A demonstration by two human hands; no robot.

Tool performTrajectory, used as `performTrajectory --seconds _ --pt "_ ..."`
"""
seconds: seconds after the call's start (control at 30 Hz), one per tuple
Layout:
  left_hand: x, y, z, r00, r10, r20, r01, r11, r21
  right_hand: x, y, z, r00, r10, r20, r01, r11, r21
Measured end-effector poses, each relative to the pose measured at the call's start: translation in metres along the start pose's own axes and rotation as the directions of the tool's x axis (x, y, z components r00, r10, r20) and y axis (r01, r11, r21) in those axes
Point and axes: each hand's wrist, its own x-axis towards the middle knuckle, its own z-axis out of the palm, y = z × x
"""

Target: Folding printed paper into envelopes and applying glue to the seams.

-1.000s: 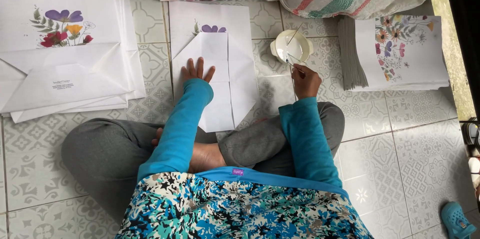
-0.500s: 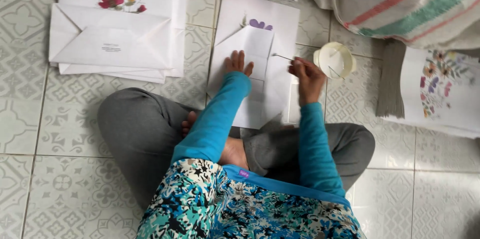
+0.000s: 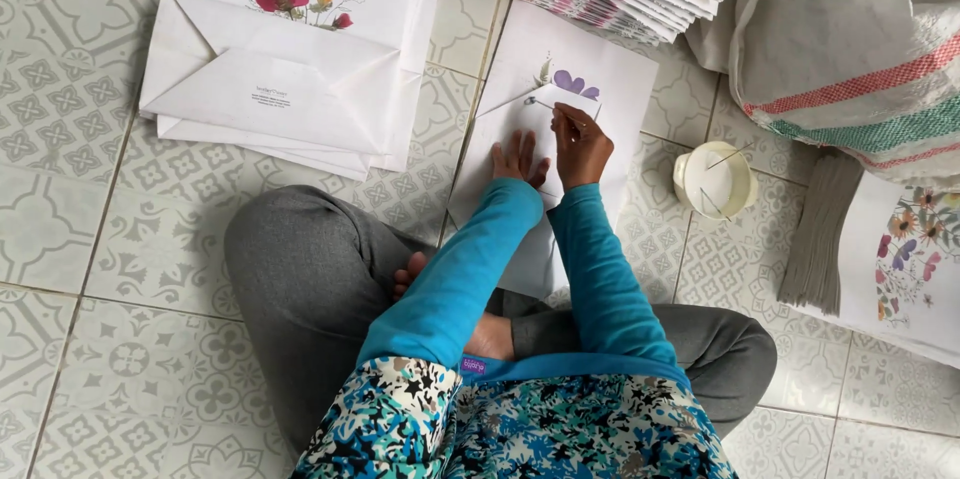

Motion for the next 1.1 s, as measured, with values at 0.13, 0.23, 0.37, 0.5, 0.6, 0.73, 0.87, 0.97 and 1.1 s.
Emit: performTrajectory --seconds 0.13,0.23,0.37,0.5,0.6,0.73,0.87,0.97,1.1 --pt "-0.010 -0.003 -0.004 1.000 0.006 -0.002 -0.006 1.000 -0.013 -0.002 0.010 0.005 0.998 -0.060 -0.024 0.060 0.998 -0.007" --pt "0.003 -0.001 0.003 1.000 0.005 -0.006 -0.004 0.999 0.053 -0.016 -0.002 0.015 0.991 -0.132 0.022 0.134 0.981 -0.142" --pt "0.006 -0.002 0.005 1.000 0.025 0.017 -0.026 0.998 0.061 -0.034 -0.022 0.019 0.965 -0.195 0.173 0.208 0.976 -0.065" --pt "0.008 -0.005 0.002 0.998 0.050 0.032 -0.052 0.996 0.078 -0.019 0.006 0.018 0.985 -0.130 0.116 0.137 0.989 -0.050" --pt "-0.007 -0.005 -0.004 1.000 0.020 -0.009 -0.020 1.000 0.006 -0.001 0.019 0.009 0.997 -0.077 0.021 0.077 0.997 -0.020" --pt "-0.012 -0.005 -0.005 1.000 0.009 0.006 -0.009 0.999 0.049 -0.003 0.018 0.007 0.996 -0.090 0.014 0.090 0.996 0.016" --pt "0.007 -0.004 0.000 0.999 0.033 0.032 -0.035 0.997 0.074 -0.024 0.001 0.017 0.986 -0.119 0.116 0.124 0.991 -0.042" --pt "0.015 -0.002 0.002 0.996 0.049 0.075 -0.054 0.996 0.065 -0.029 -0.005 0.017 0.981 -0.121 0.150 0.125 0.992 -0.014" --pt "-0.012 -0.007 -0.004 1.000 0.010 -0.008 -0.010 1.000 0.024 -0.008 0.011 0.008 0.998 -0.010 0.062 0.010 1.000 0.007"
